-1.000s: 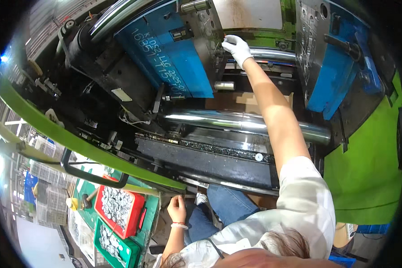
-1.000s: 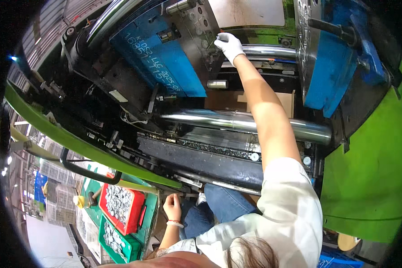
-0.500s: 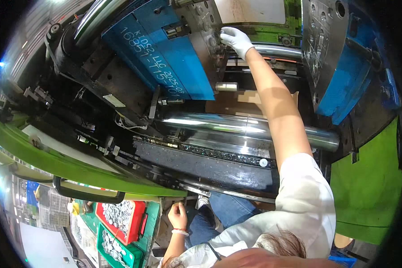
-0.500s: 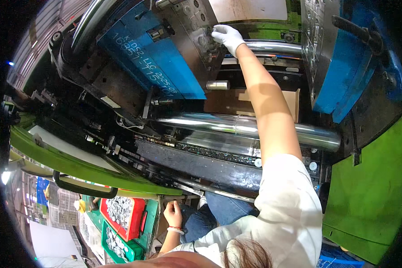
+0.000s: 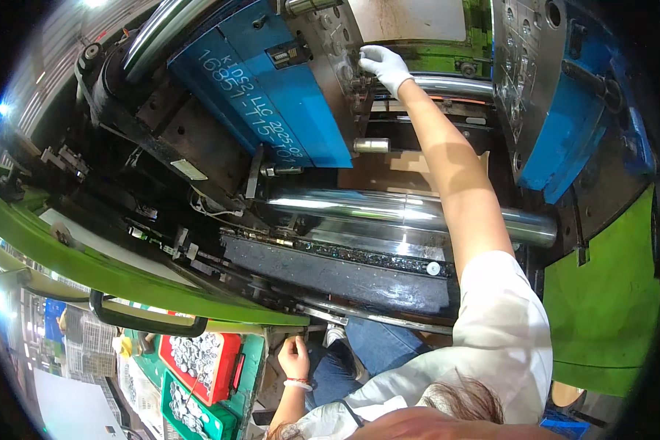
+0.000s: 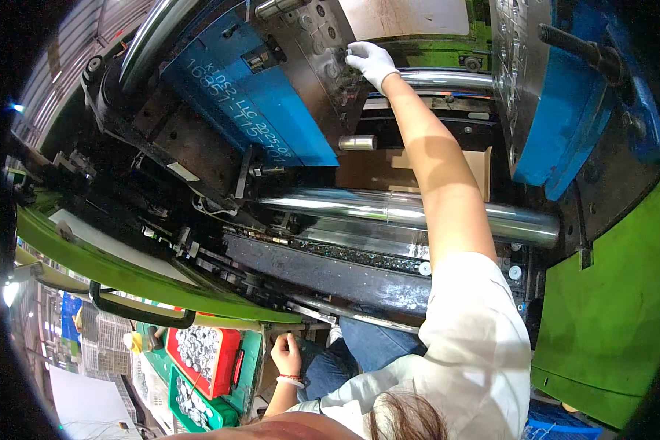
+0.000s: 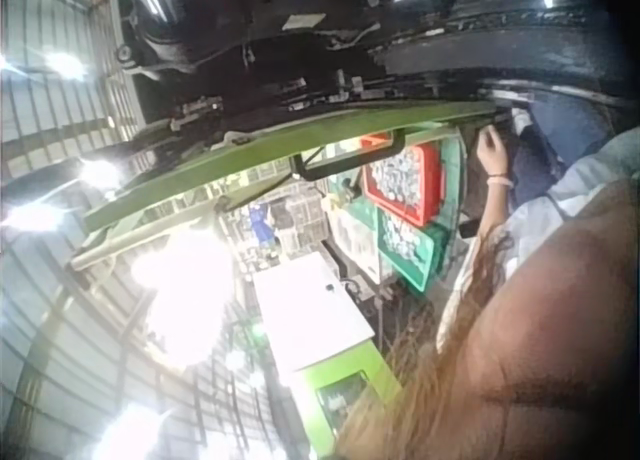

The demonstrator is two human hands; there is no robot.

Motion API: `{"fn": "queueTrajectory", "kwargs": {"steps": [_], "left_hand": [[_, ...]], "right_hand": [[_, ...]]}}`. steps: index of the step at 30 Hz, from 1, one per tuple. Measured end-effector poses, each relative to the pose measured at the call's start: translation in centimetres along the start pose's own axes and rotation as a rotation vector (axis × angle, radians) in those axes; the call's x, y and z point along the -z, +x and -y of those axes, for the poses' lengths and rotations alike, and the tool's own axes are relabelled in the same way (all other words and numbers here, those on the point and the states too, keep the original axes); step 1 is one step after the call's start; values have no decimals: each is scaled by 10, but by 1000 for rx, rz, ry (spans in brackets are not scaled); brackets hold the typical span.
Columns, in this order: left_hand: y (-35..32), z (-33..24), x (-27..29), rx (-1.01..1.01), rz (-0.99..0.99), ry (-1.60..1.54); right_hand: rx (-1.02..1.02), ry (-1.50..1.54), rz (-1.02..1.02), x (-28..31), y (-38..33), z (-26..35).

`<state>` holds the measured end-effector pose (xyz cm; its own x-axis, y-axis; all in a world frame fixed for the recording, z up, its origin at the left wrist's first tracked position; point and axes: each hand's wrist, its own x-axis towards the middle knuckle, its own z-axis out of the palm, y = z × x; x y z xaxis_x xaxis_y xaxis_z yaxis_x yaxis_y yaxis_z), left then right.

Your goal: Inspecting manufactured parts from an injection molding machine and sorting them into color-coded bins.

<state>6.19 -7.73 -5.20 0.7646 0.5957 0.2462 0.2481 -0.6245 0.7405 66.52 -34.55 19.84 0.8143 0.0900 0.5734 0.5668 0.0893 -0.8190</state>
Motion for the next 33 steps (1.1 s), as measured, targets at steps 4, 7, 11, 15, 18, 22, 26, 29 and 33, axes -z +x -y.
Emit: {"fn": "queueTrajectory", "kwargs": {"steps": [4, 7, 11, 15, 18, 22, 26, 29, 33], "left_hand": [[0, -6, 1, 1, 8, 11], [1, -11, 2, -18, 6, 13], [1, -13, 2, -24, 12, 36], [1, -13, 1, -33, 2, 35], [0, -12, 1, -19, -3, 8], [-1, -9, 2, -18, -2, 13], [-2, -7, 3, -32, -7, 19], [-2, -5, 3, 32, 6, 25], [-1, -3, 0, -46, -27, 26]], "right_hand": [[18, -87, 5, -3, 0, 5], [44, -120, -36, -6, 1, 9], [43, -216, -62, -10, 3, 13], [-9, -235, -31, -12, 1, 14], [-23, -200, -81, -14, 2, 14], [18, -271, -120, -18, 3, 15], [92, -439, -239, -30, -8, 17], [107, -522, -268, -39, -23, 18], [25, -347, -98, -30, -28, 28]]}}
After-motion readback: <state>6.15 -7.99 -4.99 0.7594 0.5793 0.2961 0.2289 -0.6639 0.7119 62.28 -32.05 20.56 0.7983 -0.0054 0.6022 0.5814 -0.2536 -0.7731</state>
